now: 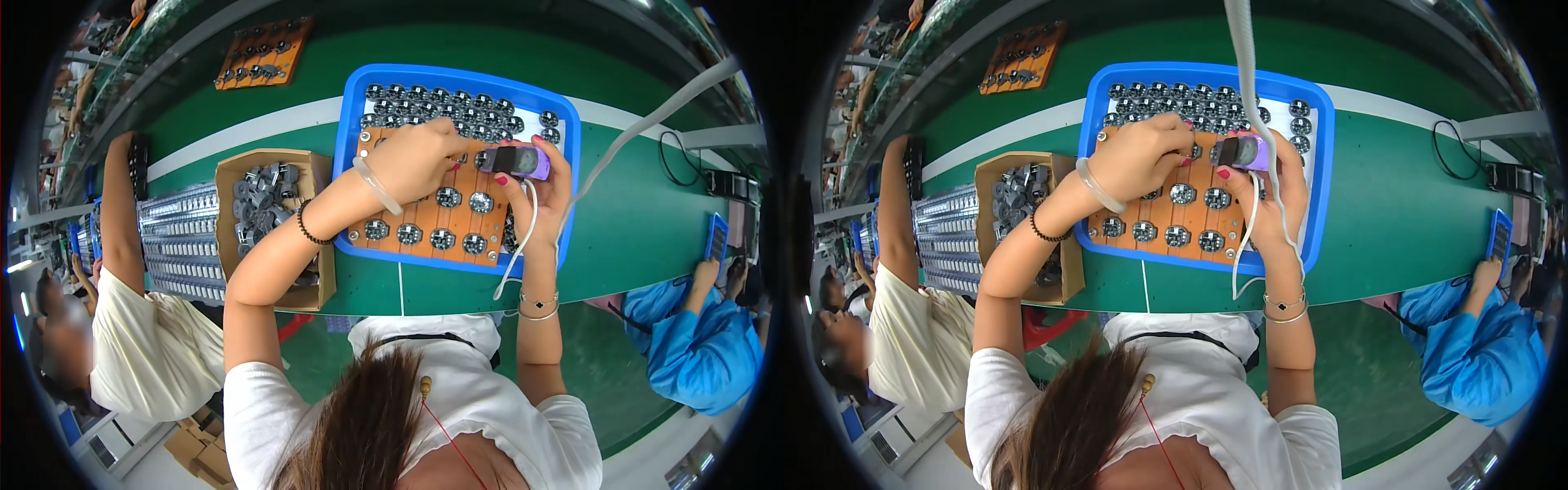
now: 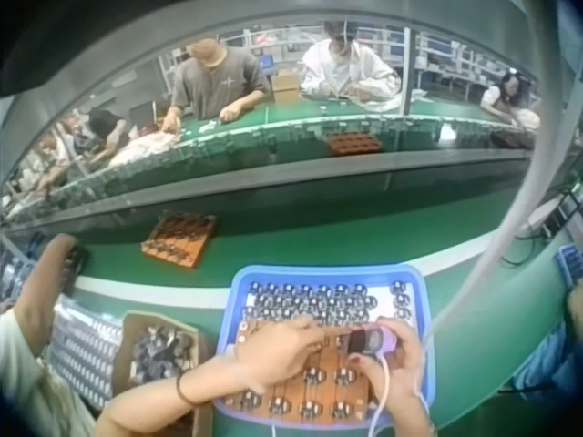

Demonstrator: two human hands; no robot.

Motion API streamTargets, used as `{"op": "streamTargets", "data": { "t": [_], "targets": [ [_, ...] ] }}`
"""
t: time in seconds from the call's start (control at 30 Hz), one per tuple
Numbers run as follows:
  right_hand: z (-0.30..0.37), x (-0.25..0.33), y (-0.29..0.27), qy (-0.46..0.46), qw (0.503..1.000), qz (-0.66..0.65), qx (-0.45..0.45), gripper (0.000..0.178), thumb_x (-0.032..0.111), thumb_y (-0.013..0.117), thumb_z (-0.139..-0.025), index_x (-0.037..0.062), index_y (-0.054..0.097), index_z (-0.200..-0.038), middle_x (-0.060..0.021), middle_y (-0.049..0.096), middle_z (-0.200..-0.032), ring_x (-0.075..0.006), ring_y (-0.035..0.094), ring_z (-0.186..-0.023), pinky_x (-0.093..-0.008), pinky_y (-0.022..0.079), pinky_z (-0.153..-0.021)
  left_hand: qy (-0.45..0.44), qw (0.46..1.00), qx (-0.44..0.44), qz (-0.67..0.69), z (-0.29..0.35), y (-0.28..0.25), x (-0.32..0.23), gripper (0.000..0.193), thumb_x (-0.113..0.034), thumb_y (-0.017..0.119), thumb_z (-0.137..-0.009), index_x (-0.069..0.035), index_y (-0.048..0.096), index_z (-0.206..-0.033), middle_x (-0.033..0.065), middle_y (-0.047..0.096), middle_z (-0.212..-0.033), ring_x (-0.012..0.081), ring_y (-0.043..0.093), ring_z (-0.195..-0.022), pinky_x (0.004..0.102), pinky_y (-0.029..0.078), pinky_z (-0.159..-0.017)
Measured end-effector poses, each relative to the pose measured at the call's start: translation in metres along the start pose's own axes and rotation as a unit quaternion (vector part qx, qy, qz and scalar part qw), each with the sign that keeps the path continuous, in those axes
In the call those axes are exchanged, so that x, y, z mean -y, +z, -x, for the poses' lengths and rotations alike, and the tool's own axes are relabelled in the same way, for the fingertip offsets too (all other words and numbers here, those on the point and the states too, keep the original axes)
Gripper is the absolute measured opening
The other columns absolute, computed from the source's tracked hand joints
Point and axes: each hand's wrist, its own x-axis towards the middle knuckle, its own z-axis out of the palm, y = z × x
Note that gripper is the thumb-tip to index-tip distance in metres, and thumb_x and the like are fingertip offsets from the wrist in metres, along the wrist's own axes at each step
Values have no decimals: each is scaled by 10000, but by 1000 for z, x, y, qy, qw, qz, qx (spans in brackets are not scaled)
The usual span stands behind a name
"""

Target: Manually assembling small electronic components onto circuit boards and checking them with a tool.

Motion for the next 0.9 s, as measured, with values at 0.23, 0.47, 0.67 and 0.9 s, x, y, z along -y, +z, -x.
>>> {"op": "streamTargets", "data": {
  "t": [0.23,0.47,0.67,0.9],
  "targets": [
    [0,-2,-1,-15,1000,21,13,572,-78,657,-753,32,392,-1249,-162,560,-1109,-254,563,-1064,-339,462,-905,28,998,-58,20,7,6,3,144,20,549,-750,-37,564,-881,105,535,-892,312,583,-742,369,483,-639],
    [0,-3,3,-15,1000,-7,-3,571,-64,646,-773,41,375,-1264,-153,549,-1115,-242,554,-1066,-344,450,-917,44,993,-77,-79,7,11,4,133,26,541,-755,-40,550,-870,91,525,-896,305,582,-731,363,482,-628],
    [6,0,27,51,974,-136,-174,555,53,650,-825,50,341,-1285,-113,543,-1090,-166,558,-967,-282,455,-854,28,998,-45,-24,5,6,4,99,-10,574,-772,-48,550,-860,87,539,-915,293,599,-718,367,499,-610],
    [4,-1,33,8,995,-40,-92,554,28,593,-856,56,287,-1317,-134,488,-1148,-205,516,-1062,-318,411,-928,89,991,-67,-71,7,9,9,106,-42,590,-770,-58,566,-872,91,540,-898,286,604,-717,349,511,-592]
  ]
}}
